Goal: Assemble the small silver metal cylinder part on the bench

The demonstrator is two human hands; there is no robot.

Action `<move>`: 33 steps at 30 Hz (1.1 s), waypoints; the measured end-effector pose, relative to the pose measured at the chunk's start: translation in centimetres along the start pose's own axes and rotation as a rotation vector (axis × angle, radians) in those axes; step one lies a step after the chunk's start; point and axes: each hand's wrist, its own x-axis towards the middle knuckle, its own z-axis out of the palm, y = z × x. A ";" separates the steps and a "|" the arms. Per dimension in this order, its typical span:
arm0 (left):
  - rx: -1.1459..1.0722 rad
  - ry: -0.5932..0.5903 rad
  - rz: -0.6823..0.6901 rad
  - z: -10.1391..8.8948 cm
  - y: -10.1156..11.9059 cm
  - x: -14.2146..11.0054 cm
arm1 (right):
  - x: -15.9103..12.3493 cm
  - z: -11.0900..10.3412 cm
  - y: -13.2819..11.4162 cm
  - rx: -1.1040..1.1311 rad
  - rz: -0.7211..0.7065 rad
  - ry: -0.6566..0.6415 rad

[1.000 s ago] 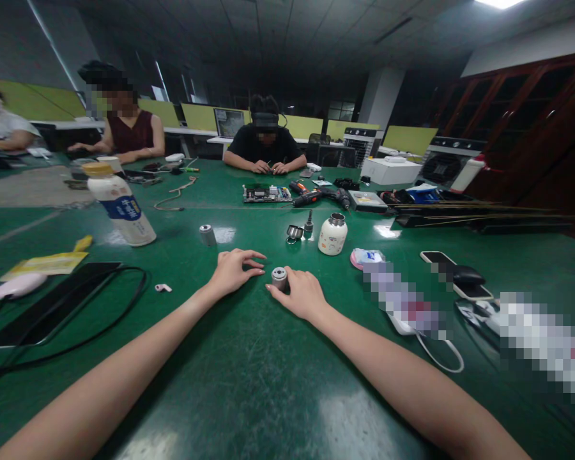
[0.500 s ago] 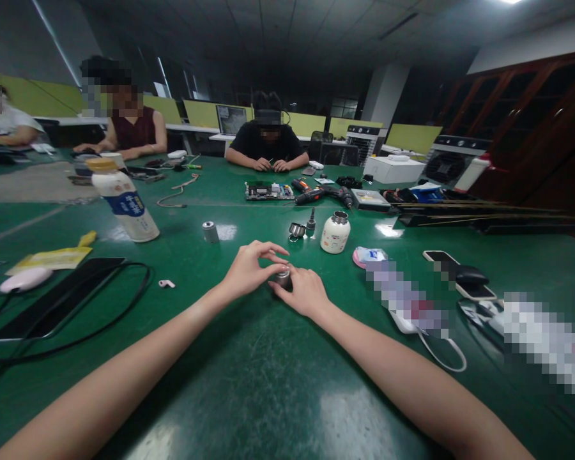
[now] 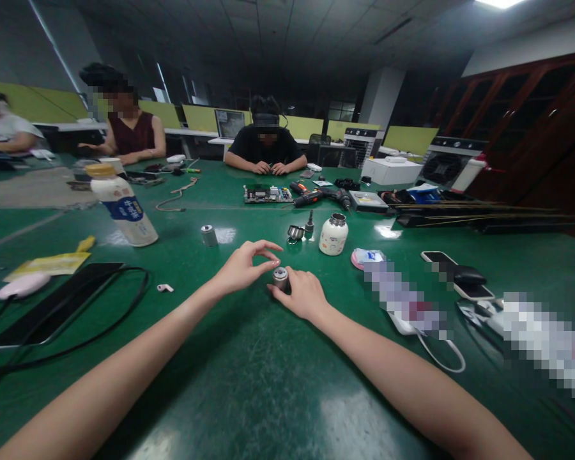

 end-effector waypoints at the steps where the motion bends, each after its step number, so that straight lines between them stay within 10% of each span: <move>1: -0.008 -0.020 0.021 0.0 -0.1 0.0 | 0.0 0.0 0.0 0.003 0.001 -0.002; 11: -0.034 -0.105 0.024 0.5 0.1 -0.2 | -0.1 -0.1 0.0 0.025 0.005 -0.009; 33: 0.276 0.141 0.154 2.2 0.6 -0.8 | 0.1 0.2 0.2 0.036 -0.005 -0.017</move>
